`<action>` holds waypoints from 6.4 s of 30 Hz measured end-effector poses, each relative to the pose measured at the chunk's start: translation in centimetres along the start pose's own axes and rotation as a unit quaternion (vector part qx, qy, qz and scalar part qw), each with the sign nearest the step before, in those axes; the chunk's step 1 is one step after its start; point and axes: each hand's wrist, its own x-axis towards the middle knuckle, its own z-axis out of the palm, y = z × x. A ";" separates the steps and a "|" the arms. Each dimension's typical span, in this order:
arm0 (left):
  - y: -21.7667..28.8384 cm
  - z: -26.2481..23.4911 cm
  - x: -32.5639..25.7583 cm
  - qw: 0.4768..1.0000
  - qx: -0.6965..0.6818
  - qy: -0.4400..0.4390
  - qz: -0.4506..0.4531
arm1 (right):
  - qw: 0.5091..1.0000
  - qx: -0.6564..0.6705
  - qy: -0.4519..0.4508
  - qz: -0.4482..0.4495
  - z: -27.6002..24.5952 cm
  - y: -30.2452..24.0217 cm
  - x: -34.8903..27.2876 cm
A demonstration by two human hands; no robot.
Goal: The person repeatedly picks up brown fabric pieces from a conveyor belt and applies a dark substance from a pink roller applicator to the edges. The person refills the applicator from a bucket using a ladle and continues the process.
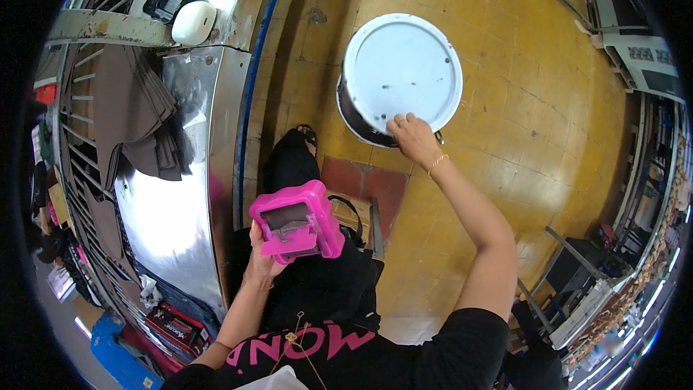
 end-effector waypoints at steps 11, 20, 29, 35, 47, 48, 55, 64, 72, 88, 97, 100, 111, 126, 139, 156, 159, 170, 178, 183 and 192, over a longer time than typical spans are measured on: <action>-1.6 -1.2 0.9 1.000 -0.017 -0.023 -0.010 | 0.990 -0.070 -0.045 0.114 7.4 3.0 3.7; -2.7 -1.5 1.3 0.999 0.000 0.013 -0.040 | 0.863 -0.049 0.063 0.500 8.4 4.3 -3.9; -3.3 -2.1 0.6 0.998 -0.030 -0.005 -0.051 | 0.744 0.345 0.098 0.564 10.5 3.0 -5.4; -3.0 -1.7 0.2 0.999 -0.019 -0.017 -0.036 | 0.650 0.450 0.184 0.583 9.0 -3.7 -6.7; -4.2 -3.6 0.2 0.998 -0.046 -0.026 -0.047 | 0.856 0.233 0.107 0.449 9.4 -9.6 -4.2; -4.3 -3.7 0.3 0.998 -0.044 -0.022 -0.048 | 0.882 0.164 0.097 0.431 9.1 -9.3 -3.5; -3.8 -3.9 1.9 0.998 -0.011 -0.031 -0.049 | 0.830 0.296 0.108 0.460 11.3 -8.5 -1.0; -3.9 -4.2 2.4 0.997 -0.045 -0.012 -0.057 | 0.399 0.717 0.120 0.559 12.1 -7.1 -1.0; -3.9 -4.4 2.9 0.999 -0.024 0.012 -0.036 | 0.408 0.709 0.159 0.553 11.7 -7.7 -3.3; -3.5 -4.8 3.3 0.999 -0.039 -0.024 -0.030 | 0.450 0.698 0.137 0.539 11.3 -8.1 -4.3; -2.8 -5.5 5.6 0.999 -0.014 -0.045 -0.022 | 0.452 0.700 0.137 0.536 10.9 -8.2 -4.6; -2.5 -5.3 6.1 0.999 -0.007 -0.042 -0.022 | 0.439 0.700 0.158 0.540 10.3 -8.1 -5.2; -2.9 -5.5 7.2 0.998 -0.009 -0.050 -0.034 | 0.390 0.707 0.186 0.561 7.5 -8.9 -10.6; -3.7 -4.5 8.6 0.996 0.003 -0.077 -0.038 | 0.412 0.642 0.203 0.614 7.9 -12.2 -15.4; -4.1 -5.4 10.8 0.997 -0.036 -0.052 -0.052 | 0.338 0.687 0.237 0.599 6.4 -12.8 -17.6; -1.7 1.8 15.6 0.990 -0.024 -0.132 -0.031 | 0.497 0.700 0.316 0.404 -17.7 -12.3 -14.7; -0.4 4.3 15.4 0.988 0.000 -0.153 -0.019 | 0.515 0.695 0.332 0.376 -18.4 -13.1 -14.3; 1.3 8.2 14.4 0.986 0.007 -0.166 -0.019 | 0.624 0.585 0.389 0.341 -20.0 -14.9 -13.2; 1.3 8.3 14.3 0.983 -0.020 -0.181 -0.027 | 0.670 0.505 0.425 0.339 -21.0 -15.6 -13.2; 1.5 8.4 13.9 0.983 -0.029 -0.177 -0.032 | 0.709 0.442 0.447 0.320 -21.0 -15.8 -13.5; 2.5 9.3 12.7 0.985 -0.020 -0.169 -0.025 | 0.761 0.350 0.476 0.267 -20.8 -15.8 -13.7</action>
